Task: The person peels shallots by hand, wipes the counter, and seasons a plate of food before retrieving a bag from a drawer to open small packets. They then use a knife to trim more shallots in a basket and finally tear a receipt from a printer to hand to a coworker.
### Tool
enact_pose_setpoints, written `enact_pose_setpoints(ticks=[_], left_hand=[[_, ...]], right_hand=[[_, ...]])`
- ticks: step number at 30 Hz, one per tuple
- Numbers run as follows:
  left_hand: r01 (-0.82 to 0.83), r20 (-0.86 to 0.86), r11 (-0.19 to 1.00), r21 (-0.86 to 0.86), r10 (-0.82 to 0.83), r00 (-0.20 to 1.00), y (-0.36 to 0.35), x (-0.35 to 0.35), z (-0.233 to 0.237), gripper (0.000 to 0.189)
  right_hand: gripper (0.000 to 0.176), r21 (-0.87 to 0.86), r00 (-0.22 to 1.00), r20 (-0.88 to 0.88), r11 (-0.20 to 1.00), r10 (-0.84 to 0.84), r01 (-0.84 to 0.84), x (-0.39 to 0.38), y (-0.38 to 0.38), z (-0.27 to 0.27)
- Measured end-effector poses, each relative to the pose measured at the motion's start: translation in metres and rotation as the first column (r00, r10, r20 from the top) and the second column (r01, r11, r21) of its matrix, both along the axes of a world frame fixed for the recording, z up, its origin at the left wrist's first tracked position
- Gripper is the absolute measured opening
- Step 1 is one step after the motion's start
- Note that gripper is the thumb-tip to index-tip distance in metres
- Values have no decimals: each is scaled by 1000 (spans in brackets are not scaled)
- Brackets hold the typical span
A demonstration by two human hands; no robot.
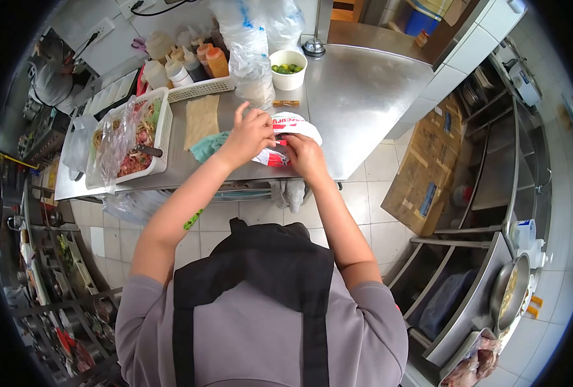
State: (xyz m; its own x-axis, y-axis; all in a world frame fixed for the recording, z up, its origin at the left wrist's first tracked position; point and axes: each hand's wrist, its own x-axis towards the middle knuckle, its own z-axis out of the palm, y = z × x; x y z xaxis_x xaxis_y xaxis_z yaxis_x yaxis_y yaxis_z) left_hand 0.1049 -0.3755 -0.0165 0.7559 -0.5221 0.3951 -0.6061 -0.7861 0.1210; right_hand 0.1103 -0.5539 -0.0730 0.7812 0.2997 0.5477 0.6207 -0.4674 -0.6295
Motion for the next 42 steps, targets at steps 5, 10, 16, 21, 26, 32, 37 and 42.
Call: enact_pose_setpoints(ticks=[5, 10, 16, 21, 26, 32, 37, 42], left_hand=[[48, 142, 999, -8, -46, 989, 6, -6, 2, 8], [0, 245, 1000, 1, 0, 970, 12, -13, -10, 5], [-44, 265, 999, 24, 36, 964, 20, -22, -13, 10], [-41, 361, 997, -69, 63, 930, 21, -23, -27, 11], [-48, 379, 997, -66, 70, 923, 22, -25, -38, 12], [-49, 353, 994, -95, 79, 932, 20, -26, -34, 12], [-18, 347, 993, -113, 57, 936, 19, -23, -32, 12], [-2, 305, 996, -89, 29, 952, 23, -21, -30, 10]], right_hand=[[15, 0, 996, -82, 1000, -21, 21, -8, 1, 6], [18, -19, 995, -61, 997, 74, -76, -20, 7, 10], [19, 79, 959, -214, 982, 186, -173, -21, 9, 15], [31, 89, 826, -555, 994, 96, -55, -10, 15, 17], [36, 58, 828, -555, 997, 74, -51, 4, 16, -4], [28, -34, 790, -608, 991, 84, -131, 5, 15, 16], [27, -50, 769, -634, 989, 76, -139, 12, 16, 19], [50, -127, 834, -533, 961, 142, -245, 13, 12, 32]])
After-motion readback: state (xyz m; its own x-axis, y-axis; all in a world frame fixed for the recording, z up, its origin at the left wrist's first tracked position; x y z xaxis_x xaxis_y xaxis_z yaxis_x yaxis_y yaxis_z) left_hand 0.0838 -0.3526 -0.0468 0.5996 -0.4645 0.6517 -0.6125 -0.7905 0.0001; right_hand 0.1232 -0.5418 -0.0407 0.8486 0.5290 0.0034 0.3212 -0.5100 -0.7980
